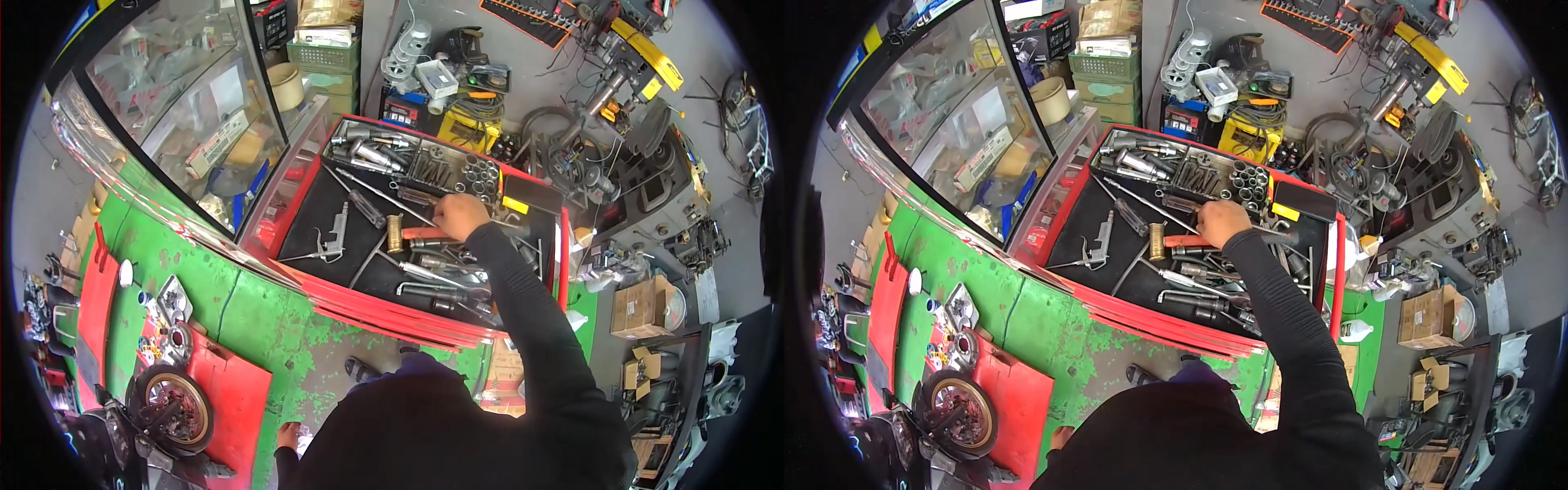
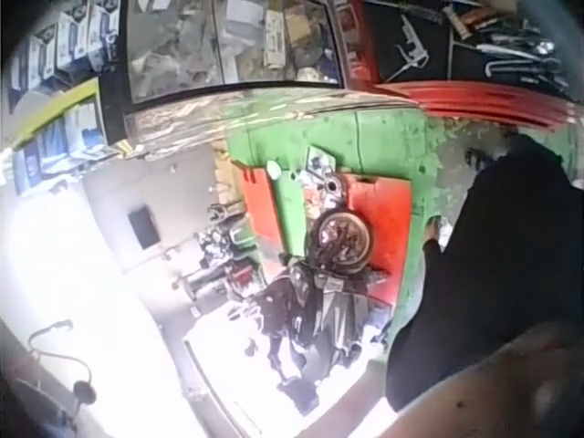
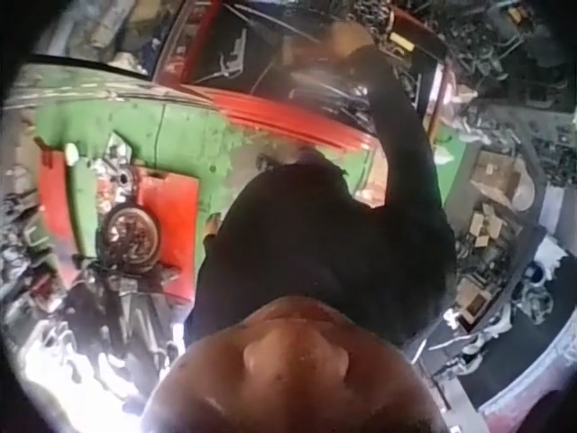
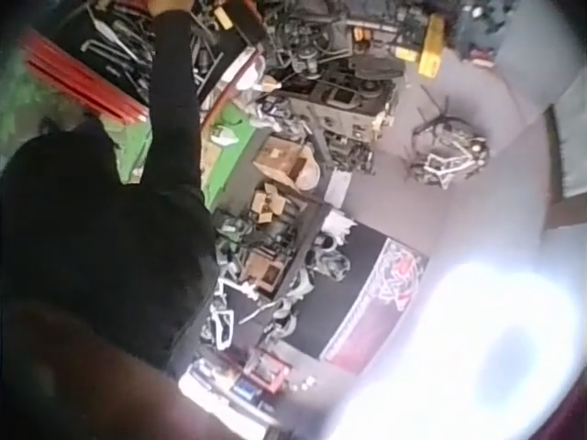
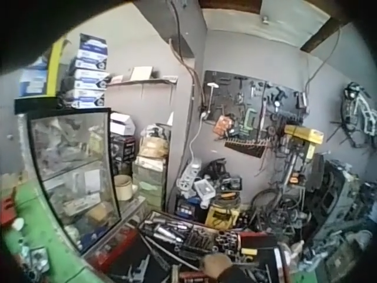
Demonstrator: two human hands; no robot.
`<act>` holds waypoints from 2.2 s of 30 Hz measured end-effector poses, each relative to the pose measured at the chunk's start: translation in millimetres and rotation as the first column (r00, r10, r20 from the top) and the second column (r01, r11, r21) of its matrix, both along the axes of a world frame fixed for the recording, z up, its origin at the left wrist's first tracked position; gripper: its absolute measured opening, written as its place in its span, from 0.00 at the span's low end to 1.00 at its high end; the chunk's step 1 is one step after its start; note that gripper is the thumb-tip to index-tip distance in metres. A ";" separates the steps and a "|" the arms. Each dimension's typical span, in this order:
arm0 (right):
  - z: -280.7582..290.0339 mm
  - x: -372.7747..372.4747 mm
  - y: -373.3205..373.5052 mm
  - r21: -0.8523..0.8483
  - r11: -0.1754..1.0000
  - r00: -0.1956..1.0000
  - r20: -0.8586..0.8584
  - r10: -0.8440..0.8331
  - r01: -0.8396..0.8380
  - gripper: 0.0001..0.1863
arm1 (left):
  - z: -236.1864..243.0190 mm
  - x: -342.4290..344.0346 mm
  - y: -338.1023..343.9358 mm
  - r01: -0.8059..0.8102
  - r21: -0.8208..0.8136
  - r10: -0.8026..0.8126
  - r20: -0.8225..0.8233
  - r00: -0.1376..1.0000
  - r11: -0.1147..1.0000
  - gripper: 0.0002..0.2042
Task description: The recorder is using a T-wrench to remove or tighten bolts on various parts of a motorcycle body.
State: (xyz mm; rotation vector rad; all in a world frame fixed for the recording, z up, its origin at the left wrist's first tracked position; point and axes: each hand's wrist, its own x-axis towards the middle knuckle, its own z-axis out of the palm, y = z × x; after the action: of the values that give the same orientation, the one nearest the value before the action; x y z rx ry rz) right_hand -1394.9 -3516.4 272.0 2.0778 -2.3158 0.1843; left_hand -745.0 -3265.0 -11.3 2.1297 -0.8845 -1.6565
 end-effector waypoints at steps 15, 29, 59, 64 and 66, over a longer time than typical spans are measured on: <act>13.4 -17.6 -18.7 0.366 0.917 0.981 0.166 0.103 -0.159 0.13 | -47.3 -35.0 66.8 -0.026 0.087 0.024 0.034 0.999 0.996 0.13; 7.7 -19.0 -20.2 0.011 0.794 0.781 -0.177 0.599 -0.607 0.07 | -37.0 -50.0 49.1 -0.131 0.001 0.131 -0.036 0.991 0.991 0.13; 199.3 -94.8 66.1 -0.121 0.933 0.865 -0.429 0.260 -0.340 0.11 | -66.8 -34.6 23.1 0.089 0.003 -0.089 -0.027 0.996 0.996 0.15; 229.1 -98.5 148.8 -0.399 0.908 0.977 -0.207 0.047 -0.128 0.09 | -66.4 -33.4 6.2 0.179 -0.014 -0.179 -0.015 0.984 0.984 0.15; 231.9 -96.7 186.0 -0.419 0.908 0.990 -0.135 -0.049 -0.012 0.08 | -63.5 -34.0 -4.5 0.204 0.021 -0.204 -0.010 0.979 0.979 0.14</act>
State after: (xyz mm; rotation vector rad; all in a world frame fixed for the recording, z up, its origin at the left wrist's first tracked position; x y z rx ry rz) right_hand -1491.7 -3330.4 503.9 1.7911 -1.9938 0.4712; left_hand -779.0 -3269.5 -74.8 2.1048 -1.1202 -1.7770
